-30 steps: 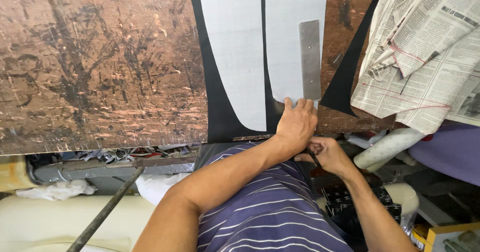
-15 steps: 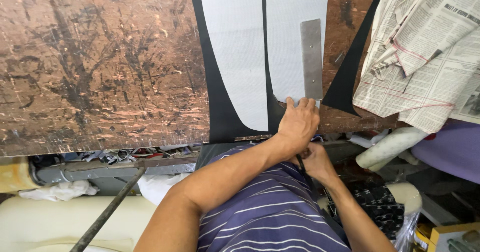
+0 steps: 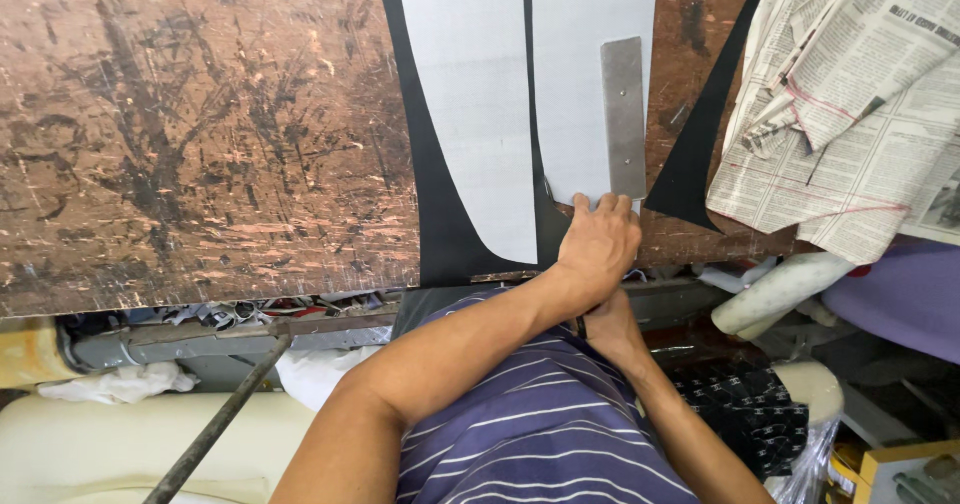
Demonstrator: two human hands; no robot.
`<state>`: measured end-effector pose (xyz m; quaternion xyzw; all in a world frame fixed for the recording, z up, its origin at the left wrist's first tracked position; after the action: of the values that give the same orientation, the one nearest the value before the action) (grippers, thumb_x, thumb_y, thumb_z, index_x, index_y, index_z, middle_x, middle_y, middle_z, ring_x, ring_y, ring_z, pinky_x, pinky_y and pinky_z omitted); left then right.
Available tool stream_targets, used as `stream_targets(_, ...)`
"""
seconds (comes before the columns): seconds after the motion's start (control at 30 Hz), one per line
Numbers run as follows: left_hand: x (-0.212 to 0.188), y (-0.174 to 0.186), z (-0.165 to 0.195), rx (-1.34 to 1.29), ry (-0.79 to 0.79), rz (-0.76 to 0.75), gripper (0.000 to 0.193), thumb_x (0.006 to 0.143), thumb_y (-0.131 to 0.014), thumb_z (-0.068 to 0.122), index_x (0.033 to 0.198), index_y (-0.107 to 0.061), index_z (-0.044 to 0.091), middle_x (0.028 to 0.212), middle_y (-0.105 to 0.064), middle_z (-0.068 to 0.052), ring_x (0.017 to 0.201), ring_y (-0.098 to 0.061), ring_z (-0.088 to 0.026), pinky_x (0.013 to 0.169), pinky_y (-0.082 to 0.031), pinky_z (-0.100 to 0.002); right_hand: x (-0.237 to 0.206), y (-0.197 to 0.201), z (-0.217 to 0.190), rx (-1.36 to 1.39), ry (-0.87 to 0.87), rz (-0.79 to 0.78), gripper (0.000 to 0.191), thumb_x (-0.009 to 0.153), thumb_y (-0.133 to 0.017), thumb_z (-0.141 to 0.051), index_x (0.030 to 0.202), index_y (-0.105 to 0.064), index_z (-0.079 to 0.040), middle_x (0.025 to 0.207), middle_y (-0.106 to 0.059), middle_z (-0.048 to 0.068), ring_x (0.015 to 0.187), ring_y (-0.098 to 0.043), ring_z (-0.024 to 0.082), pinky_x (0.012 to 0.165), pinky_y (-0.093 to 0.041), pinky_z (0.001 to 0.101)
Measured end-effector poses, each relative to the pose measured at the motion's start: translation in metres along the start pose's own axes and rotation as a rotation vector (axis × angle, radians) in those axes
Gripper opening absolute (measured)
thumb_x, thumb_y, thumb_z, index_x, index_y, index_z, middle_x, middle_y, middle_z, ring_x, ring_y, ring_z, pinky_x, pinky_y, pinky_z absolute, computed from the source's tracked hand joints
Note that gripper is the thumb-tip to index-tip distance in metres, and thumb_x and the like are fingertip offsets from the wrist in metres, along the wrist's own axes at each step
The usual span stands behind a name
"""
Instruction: The person uses shears to cut a black fabric along the edge of a white paper pattern placed on a wooden table. They reposition the pattern and continue cutting to produce two separate fabric pieces.
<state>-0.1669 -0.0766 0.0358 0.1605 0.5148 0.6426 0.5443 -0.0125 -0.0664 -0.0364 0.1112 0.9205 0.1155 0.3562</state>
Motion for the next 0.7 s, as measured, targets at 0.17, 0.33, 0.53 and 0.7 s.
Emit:
stream_targets(0.17,0.004,-0.006,0.000,0.010,0.006,-0.059,0.036,0.084,-0.071,0.019,0.116,-0.070,0.003,0.115,-0.063,-0.009,0.114,-0.059,-0.024,0.096,-0.045,-0.052,0.016,-0.009,0.002,-0.059,0.081,0.046,0.045,0.087,-0.067,-0.008,0.129,-0.055,0.003,0.126,-0.066,0.018,0.121,-0.062,0.027,0.101,-0.049,0.0390)
stream_targets(0.33,0.007,-0.008,-0.001,0.008,0.002,-0.032,0.034,0.084,-0.070,0.021,0.114,-0.072,0.005,0.116,-0.064,-0.008,0.113,-0.060,-0.023,0.093,-0.046,-0.051,0.015,-0.015,0.006,-0.125,0.151,0.003,0.067,0.079,-0.075,-0.009,0.137,-0.044,0.003,0.136,-0.055,0.020,0.129,-0.051,0.028,0.107,-0.041,0.0403)
stream_targets(0.53,0.007,-0.006,-0.003,0.006,0.008,-0.037,0.030,0.085,-0.069,0.021,0.111,-0.074,0.007,0.114,-0.066,-0.008,0.111,-0.062,-0.022,0.089,-0.047,-0.048,0.028,-0.019,0.012,0.008,0.087,0.033,0.050,0.092,-0.068,-0.015,0.136,-0.049,0.000,0.135,-0.058,0.016,0.127,-0.055,0.025,0.107,-0.045,0.0385)
stream_targets(0.7,0.008,-0.007,-0.006,-0.046,0.008,-0.054,0.025,0.087,-0.068,0.021,0.108,-0.075,0.009,0.115,-0.067,-0.008,0.113,-0.062,-0.023,0.090,-0.047,-0.048,0.040,-0.025,0.016,-0.065,0.106,0.041,0.055,0.086,-0.076,-0.017,0.132,-0.050,-0.001,0.127,-0.060,0.015,0.118,-0.058,0.025,0.102,-0.047,0.0375)
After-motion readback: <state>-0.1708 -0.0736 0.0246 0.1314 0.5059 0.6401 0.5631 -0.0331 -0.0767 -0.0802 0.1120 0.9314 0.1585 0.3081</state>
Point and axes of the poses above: each hand's wrist, its own x-axis towards the middle knuckle, its own y-axis out of the back of the hand, z = x × y, the point moved 4 cm from there along x, towards the middle knuckle
